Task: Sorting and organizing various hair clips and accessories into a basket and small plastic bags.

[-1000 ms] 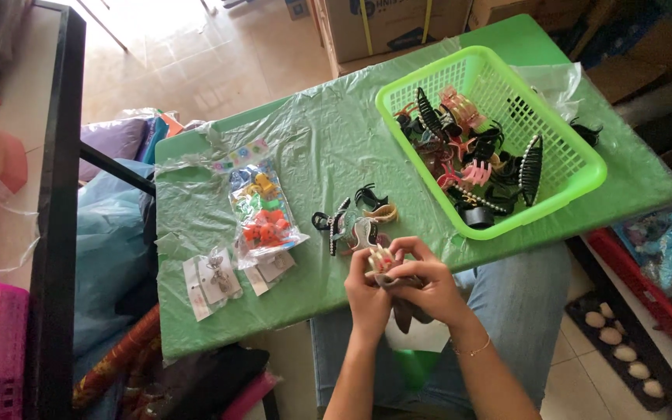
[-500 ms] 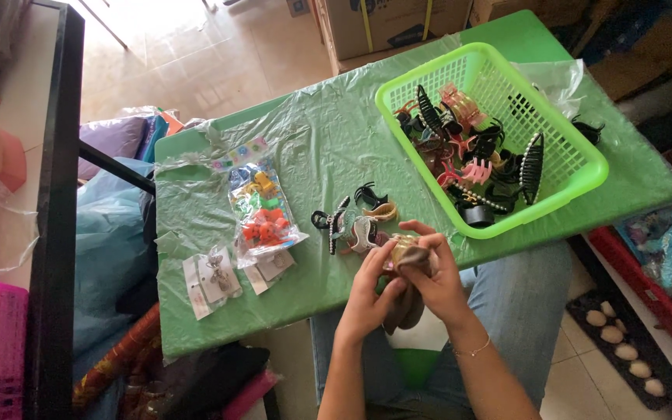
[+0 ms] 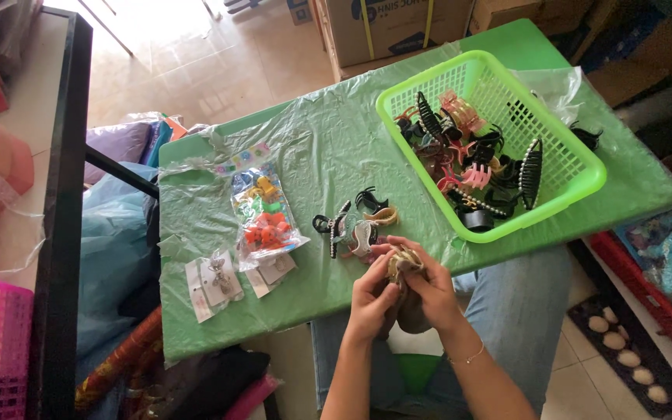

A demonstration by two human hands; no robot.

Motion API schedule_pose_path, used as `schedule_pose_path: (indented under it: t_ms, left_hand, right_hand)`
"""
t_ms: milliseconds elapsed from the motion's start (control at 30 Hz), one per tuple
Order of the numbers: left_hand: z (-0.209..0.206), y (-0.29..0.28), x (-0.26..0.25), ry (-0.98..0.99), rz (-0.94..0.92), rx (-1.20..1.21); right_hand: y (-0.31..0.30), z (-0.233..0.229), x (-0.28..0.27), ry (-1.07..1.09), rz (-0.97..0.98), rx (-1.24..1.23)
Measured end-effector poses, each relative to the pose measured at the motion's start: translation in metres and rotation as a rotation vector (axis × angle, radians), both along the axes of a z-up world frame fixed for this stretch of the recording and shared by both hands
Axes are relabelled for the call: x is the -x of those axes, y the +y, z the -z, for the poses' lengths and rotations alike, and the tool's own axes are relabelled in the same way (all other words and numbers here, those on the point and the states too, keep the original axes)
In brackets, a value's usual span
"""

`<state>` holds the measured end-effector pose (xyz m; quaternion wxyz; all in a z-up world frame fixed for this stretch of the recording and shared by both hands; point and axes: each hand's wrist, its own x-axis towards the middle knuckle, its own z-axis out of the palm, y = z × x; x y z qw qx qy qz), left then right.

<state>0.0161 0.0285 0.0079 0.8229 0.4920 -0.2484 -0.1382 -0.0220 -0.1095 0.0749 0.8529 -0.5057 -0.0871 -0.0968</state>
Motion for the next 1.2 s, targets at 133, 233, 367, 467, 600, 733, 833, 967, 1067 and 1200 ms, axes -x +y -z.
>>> schedule_pose_path:
  t_ms: [133, 233, 367, 467, 600, 733, 833, 967, 1067, 1200]
  left_hand:
    - [-0.001, -0.008, 0.004, 0.152, 0.062, 0.139]
    - [0.002, -0.014, 0.006, 0.258, 0.105, 0.238]
    - [0.000, -0.015, 0.002, 0.044, 0.018, 0.006]
    - [-0.007, -0.012, 0.002, -0.125, -0.013, -0.131]
    - [-0.009, -0.015, 0.006, -0.084, 0.000, -0.117]
    - [0.006, -0.021, 0.007, 0.104, 0.018, 0.022]
    - [-0.005, -0.024, 0.008, 0.244, 0.038, 0.167]
    - [-0.005, -0.022, 0.007, 0.197, 0.038, 0.145]
    - [0.006, -0.017, 0.008, 0.047, 0.025, -0.003]
    - [0.008, -0.013, 0.007, 0.078, 0.080, -0.053]
  right_hand:
    - [-0.008, -0.004, -0.002, 0.005, -0.072, -0.125]
    - [-0.017, -0.010, -0.001, -0.004, -0.132, -0.035]
    - [-0.018, -0.001, 0.001, 0.057, -0.038, 0.114]
    - [-0.016, 0.013, 0.001, 0.041, 0.043, 0.175]
    - [-0.013, 0.015, 0.001, 0.020, 0.125, 0.147]
    - [-0.022, 0.009, -0.003, 0.060, 0.057, 0.075]
    - [-0.028, -0.005, -0.002, 0.059, -0.001, 0.204]
    - [-0.033, -0.021, -0.001, 0.047, -0.064, 0.344]
    - [-0.033, -0.006, 0.003, 0.050, -0.061, 0.348]
    - [-0.022, 0.018, 0.003, 0.048, 0.143, 0.279]
